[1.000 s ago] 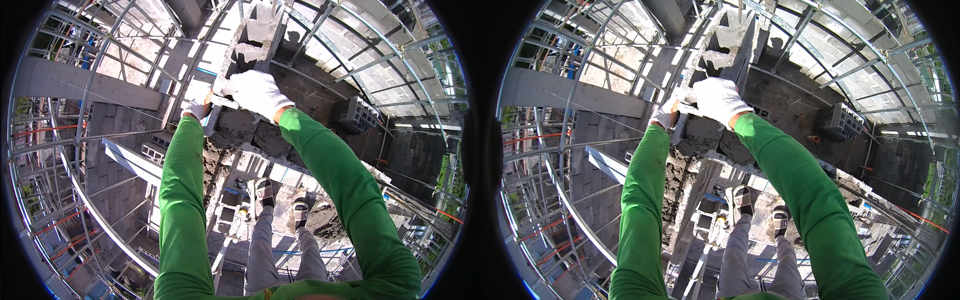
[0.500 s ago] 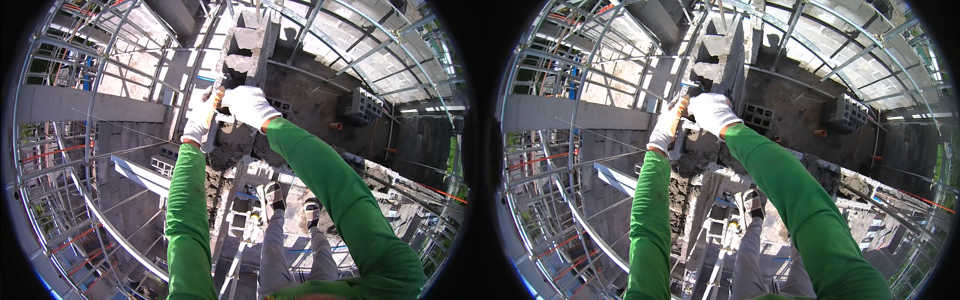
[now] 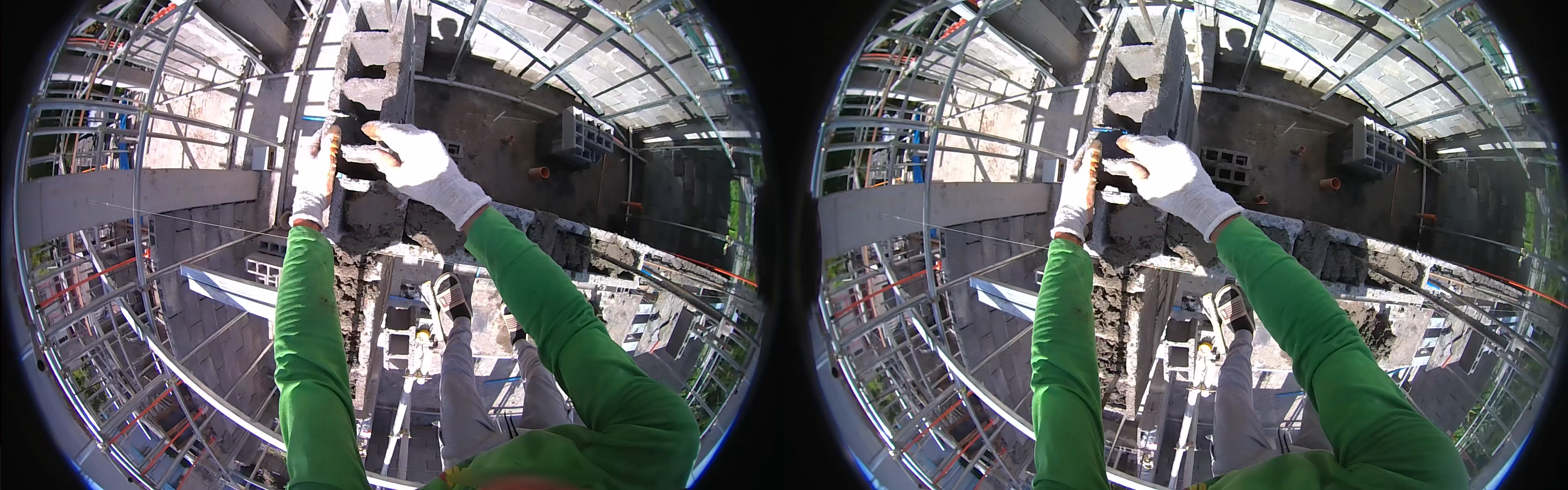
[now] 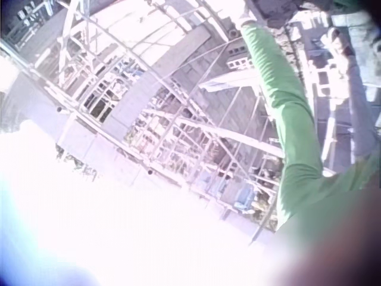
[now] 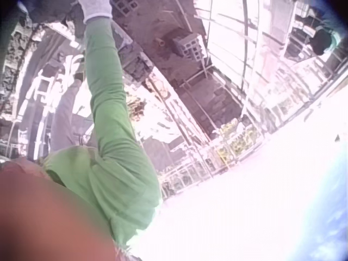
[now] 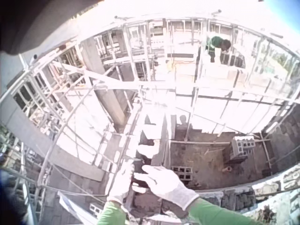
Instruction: The person lays concrete blocks on a wall using a trowel to apply mortar. They repeatedly scoop mortar, spread it on the blocks, and place new blocks into position, adjusting alignment as needed.
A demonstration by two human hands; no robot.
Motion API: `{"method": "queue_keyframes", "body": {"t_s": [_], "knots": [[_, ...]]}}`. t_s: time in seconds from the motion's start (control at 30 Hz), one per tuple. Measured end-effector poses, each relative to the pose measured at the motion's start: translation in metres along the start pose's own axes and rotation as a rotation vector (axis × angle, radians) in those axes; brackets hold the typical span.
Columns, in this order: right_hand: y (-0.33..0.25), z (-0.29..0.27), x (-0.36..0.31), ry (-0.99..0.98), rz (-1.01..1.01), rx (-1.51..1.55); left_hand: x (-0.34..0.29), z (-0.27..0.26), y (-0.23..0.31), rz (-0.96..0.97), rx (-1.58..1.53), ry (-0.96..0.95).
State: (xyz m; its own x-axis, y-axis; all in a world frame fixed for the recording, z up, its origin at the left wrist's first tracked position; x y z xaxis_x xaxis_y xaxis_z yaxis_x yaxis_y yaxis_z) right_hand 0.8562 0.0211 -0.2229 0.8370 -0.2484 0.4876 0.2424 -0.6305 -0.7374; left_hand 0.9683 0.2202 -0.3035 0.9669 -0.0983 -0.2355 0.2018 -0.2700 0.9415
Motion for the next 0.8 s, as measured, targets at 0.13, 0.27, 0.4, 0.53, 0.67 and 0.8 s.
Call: {"method": "queue_keyframes", "body": {"t_s": [0.13,0.27,0.4,0.53,0.67,0.8], "knots": [[0.016,-0.045,-0.034,0.032,0.626,-0.182,0.002,-0.002,-0.002,-0.006,0.190,0.054],[0.031,-0.033,-0.037,-0.231,0.533,-0.170,0.000,0.000,0.003,-0.094,0.008,-0.004],[0.046,-0.004,-0.022,-0.495,0.827,-0.017,-0.001,0.002,0.015,-0.214,-0.003,0.027],[0.053,0.007,-0.014,-0.547,0.742,-0.066,0.000,0.000,0.021,-0.266,0.048,0.006],[0.052,0.008,-0.018,-0.531,0.838,0.137,-0.003,0.000,0.019,-0.202,0.084,0.078],[0.046,0.007,-0.021,-0.476,0.874,0.176,-0.006,0.002,0.016,-0.123,0.028,0.122]]}}
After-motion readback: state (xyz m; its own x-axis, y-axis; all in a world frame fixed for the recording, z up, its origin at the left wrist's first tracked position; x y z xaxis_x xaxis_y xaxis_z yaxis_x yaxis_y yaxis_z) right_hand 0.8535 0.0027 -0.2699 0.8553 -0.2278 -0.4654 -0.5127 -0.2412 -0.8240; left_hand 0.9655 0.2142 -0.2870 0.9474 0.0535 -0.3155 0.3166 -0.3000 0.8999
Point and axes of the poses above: each hand's wrist, its own x-axis towards the middle knuckle, its own z-axis out of the palm, y = z × x, the point moved 1 cm from there along x, towards the middle knuckle, and after that the axes turned 11 degrees about y, right-handed, at the moved point
